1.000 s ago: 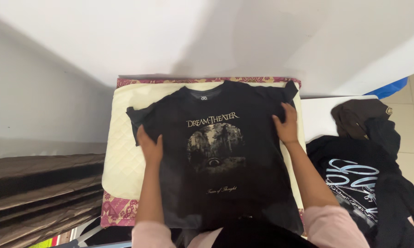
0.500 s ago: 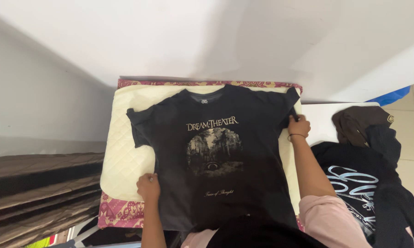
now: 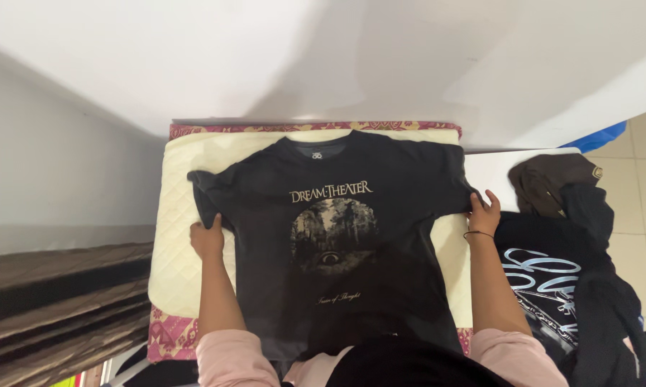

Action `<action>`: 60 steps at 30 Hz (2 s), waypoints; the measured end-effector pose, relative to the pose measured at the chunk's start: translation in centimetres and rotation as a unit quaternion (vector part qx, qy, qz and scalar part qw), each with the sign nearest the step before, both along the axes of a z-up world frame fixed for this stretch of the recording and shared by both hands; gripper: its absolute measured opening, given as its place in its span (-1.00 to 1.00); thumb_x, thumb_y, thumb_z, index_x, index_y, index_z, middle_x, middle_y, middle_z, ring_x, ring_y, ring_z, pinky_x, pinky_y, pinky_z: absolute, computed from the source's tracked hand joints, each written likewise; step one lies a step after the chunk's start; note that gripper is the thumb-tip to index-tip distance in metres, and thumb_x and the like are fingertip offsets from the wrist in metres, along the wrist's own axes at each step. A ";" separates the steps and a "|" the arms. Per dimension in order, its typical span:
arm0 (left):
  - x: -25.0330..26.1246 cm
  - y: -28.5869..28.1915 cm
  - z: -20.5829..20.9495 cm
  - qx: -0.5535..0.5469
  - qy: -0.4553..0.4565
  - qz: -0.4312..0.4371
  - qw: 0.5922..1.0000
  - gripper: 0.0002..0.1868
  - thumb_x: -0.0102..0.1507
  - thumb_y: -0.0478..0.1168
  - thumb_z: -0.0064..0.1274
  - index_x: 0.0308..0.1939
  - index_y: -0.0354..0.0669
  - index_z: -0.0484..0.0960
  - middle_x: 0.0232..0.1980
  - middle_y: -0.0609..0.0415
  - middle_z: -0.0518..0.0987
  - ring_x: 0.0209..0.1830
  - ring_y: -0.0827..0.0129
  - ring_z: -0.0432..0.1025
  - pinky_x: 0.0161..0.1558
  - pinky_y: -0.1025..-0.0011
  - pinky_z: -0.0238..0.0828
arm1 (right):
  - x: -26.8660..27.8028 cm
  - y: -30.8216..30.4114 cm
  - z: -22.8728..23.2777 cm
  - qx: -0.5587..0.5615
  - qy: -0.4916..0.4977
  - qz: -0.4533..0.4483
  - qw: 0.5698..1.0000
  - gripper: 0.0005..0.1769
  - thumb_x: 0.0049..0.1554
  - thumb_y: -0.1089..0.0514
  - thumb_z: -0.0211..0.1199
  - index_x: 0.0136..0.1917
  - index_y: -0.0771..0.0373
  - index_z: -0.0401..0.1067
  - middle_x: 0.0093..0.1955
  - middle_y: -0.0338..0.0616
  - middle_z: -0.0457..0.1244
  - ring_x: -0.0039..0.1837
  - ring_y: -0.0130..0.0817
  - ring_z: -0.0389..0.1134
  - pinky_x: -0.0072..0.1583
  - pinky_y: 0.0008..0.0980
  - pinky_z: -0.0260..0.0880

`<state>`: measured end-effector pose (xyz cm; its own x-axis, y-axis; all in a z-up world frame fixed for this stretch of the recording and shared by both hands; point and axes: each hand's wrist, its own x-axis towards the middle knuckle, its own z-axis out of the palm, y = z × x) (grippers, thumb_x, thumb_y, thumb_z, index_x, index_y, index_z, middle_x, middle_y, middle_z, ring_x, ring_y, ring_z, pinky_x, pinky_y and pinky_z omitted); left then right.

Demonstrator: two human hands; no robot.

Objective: The person folds a black t-shirt on a mattress, places it on a hanger, and hangs it on a drying rack. They repeat the process with a second black t-shirt, smoothing each garment before hanging.

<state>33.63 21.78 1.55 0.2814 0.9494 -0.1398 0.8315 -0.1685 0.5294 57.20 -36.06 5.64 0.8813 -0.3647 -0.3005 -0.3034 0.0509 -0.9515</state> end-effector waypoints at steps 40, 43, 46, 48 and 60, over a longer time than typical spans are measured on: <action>-23.5 -14.0 -2.4 -0.117 0.007 -0.162 0.980 -0.31 0.20 0.14 0.15 0.19 -0.37 0.59 0.14 -0.37 0.62 0.24 -0.18 0.48 0.25 0.06 0.36 | -19.4 -5.7 -2.3 -0.223 0.109 0.382 0.890 -0.41 0.16 -0.19 0.32 0.14 0.40 0.50 -0.11 0.07 0.36 -0.06 -0.19 0.33 -0.02 -0.28 0.34; -24.0 -13.3 -2.5 -0.218 -0.130 -0.090 0.963 -0.27 0.22 0.09 0.08 0.32 -0.38 0.49 0.25 -0.34 0.57 0.28 -0.13 0.46 0.25 0.09 0.34 | -19.4 -6.5 -1.9 -0.145 0.119 0.348 0.919 -0.38 0.19 -0.22 0.27 0.15 0.42 0.48 -0.14 -0.03 0.35 -0.09 -0.29 0.31 -0.02 -0.33 0.31; -24.2 -13.4 -2.4 -0.254 -0.118 -0.150 0.948 -0.16 0.25 0.10 0.23 0.38 -0.44 0.31 0.34 -0.37 0.42 0.36 -0.11 0.34 0.28 0.13 0.25 | -20.6 -7.0 -2.1 -0.143 0.193 0.344 0.908 -0.37 0.14 -0.23 0.32 0.19 0.36 0.43 -0.08 -0.09 0.35 -0.05 -0.34 0.37 0.01 -0.36 0.37; -24.3 -13.7 -1.9 -0.263 -0.070 -0.211 0.939 -0.08 0.17 0.03 0.37 0.37 -0.48 0.25 0.32 -0.38 0.42 0.34 -0.09 0.36 0.26 0.16 0.29 | -21.3 -7.6 -2.3 -0.178 0.181 0.409 0.877 -0.34 0.07 -0.15 0.42 0.20 0.41 0.40 -0.04 -0.09 0.37 0.01 -0.35 0.41 0.07 -0.39 0.39; -25.7 -13.9 4.5 -0.141 0.088 -0.341 0.925 -0.17 -0.10 -0.26 0.47 0.21 -0.39 0.47 0.13 -0.34 0.59 0.21 -0.10 0.48 0.16 0.14 0.41 | -25.0 -9.2 1.7 -0.127 0.320 0.475 0.810 -0.37 0.00 -0.09 0.45 0.14 0.47 0.52 -0.44 -0.12 0.23 -0.49 -0.38 0.15 -0.40 -0.37 0.13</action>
<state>7.97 7.87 6.08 0.7510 0.4781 -0.4555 0.6601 -0.5615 0.4989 32.21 -45.25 7.34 0.4934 0.2657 -0.8282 -0.5261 -0.6671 -0.5274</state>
